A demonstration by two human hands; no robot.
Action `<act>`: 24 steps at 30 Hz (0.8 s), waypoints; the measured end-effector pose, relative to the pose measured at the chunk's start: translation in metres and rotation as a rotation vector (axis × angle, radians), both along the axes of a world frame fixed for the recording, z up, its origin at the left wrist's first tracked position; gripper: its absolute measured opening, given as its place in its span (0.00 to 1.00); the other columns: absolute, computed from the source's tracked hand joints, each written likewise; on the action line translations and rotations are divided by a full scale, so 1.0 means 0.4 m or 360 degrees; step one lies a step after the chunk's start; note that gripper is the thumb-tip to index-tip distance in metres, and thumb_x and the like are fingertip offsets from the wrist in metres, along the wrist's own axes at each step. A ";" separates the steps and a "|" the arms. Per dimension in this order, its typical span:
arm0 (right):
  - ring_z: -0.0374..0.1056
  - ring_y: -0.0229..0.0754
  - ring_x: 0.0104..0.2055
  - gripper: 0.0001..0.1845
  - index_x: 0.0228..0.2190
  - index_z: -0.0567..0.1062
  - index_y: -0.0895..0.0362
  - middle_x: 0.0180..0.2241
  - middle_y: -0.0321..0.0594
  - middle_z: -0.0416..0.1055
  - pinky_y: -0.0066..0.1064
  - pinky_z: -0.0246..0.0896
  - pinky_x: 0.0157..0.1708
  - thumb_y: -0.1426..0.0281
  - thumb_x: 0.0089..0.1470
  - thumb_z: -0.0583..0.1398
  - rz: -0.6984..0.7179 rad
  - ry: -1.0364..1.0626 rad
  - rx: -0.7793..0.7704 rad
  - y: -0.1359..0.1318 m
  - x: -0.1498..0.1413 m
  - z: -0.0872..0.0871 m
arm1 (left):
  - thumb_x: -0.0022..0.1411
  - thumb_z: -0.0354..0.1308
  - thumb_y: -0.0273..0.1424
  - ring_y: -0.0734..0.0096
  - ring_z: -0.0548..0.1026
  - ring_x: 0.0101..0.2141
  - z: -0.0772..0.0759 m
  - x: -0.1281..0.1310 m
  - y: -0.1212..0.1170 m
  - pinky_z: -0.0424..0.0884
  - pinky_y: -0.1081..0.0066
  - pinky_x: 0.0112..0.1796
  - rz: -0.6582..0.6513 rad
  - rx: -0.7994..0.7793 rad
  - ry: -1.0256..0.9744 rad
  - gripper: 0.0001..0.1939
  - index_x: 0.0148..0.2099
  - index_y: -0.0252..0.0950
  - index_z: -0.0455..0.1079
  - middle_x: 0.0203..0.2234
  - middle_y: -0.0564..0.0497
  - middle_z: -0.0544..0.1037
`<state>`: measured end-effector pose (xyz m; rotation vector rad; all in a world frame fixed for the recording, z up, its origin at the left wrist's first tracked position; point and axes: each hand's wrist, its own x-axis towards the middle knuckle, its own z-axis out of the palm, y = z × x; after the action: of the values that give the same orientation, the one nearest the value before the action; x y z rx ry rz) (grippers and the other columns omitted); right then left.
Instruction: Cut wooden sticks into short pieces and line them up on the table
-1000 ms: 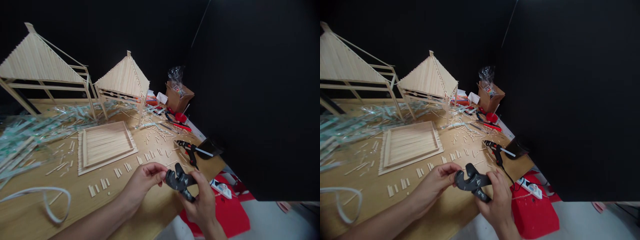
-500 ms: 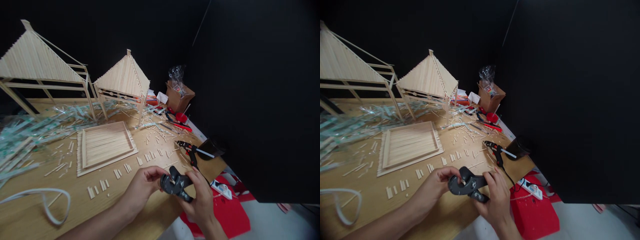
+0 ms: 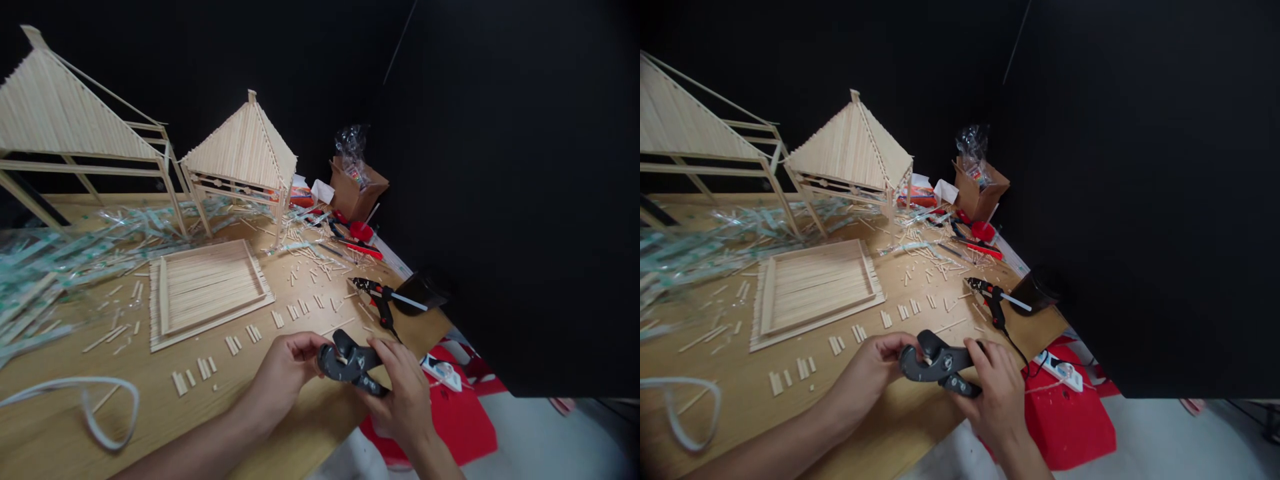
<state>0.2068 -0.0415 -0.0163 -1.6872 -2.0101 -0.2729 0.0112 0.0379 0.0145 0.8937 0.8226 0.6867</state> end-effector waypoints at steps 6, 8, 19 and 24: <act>0.68 0.49 0.41 0.26 0.49 0.65 0.54 0.40 0.46 0.71 0.39 0.64 0.38 0.62 0.48 0.61 -0.0014 -0.0036 0.0022 -0.005 0.010 -0.008 | 0.43 0.63 0.24 0.73 0.68 0.25 -0.007 0.002 -0.005 0.62 0.74 0.31 -0.0016 -0.0022 -0.0037 0.05 0.27 0.36 0.75 0.20 0.55 0.75; 0.68 0.49 0.41 0.26 0.48 0.65 0.54 0.40 0.45 0.71 0.38 0.64 0.38 0.62 0.47 0.62 -0.0015 -0.0066 0.0029 -0.004 0.014 -0.011 | 0.42 0.63 0.23 0.73 0.68 0.25 -0.009 0.004 -0.009 0.62 0.73 0.31 -0.0013 -0.0046 -0.0030 0.04 0.26 0.35 0.75 0.20 0.55 0.74; 0.67 0.50 0.42 0.29 0.48 0.63 0.56 0.41 0.47 0.69 0.40 0.65 0.39 0.63 0.46 0.64 0.0030 -0.0006 -0.0078 -0.029 0.022 -0.019 | 0.39 0.65 0.23 0.73 0.71 0.26 -0.012 0.018 -0.020 0.65 0.73 0.33 -0.0037 -0.0200 -0.0115 0.06 0.26 0.33 0.75 0.21 0.53 0.76; 0.68 0.49 0.40 0.25 0.47 0.65 0.56 0.39 0.46 0.70 0.38 0.65 0.37 0.64 0.47 0.62 0.0008 -0.0050 -0.0027 -0.023 0.021 -0.010 | 0.38 0.68 0.29 0.74 0.70 0.25 -0.016 0.016 -0.017 0.65 0.73 0.32 -0.0046 -0.0161 -0.0091 0.09 0.26 0.33 0.75 0.20 0.53 0.76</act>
<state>0.2152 -0.0507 -0.0203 -1.6980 -2.0442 -0.2831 0.0175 0.0309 0.0081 0.7897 0.7854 0.6369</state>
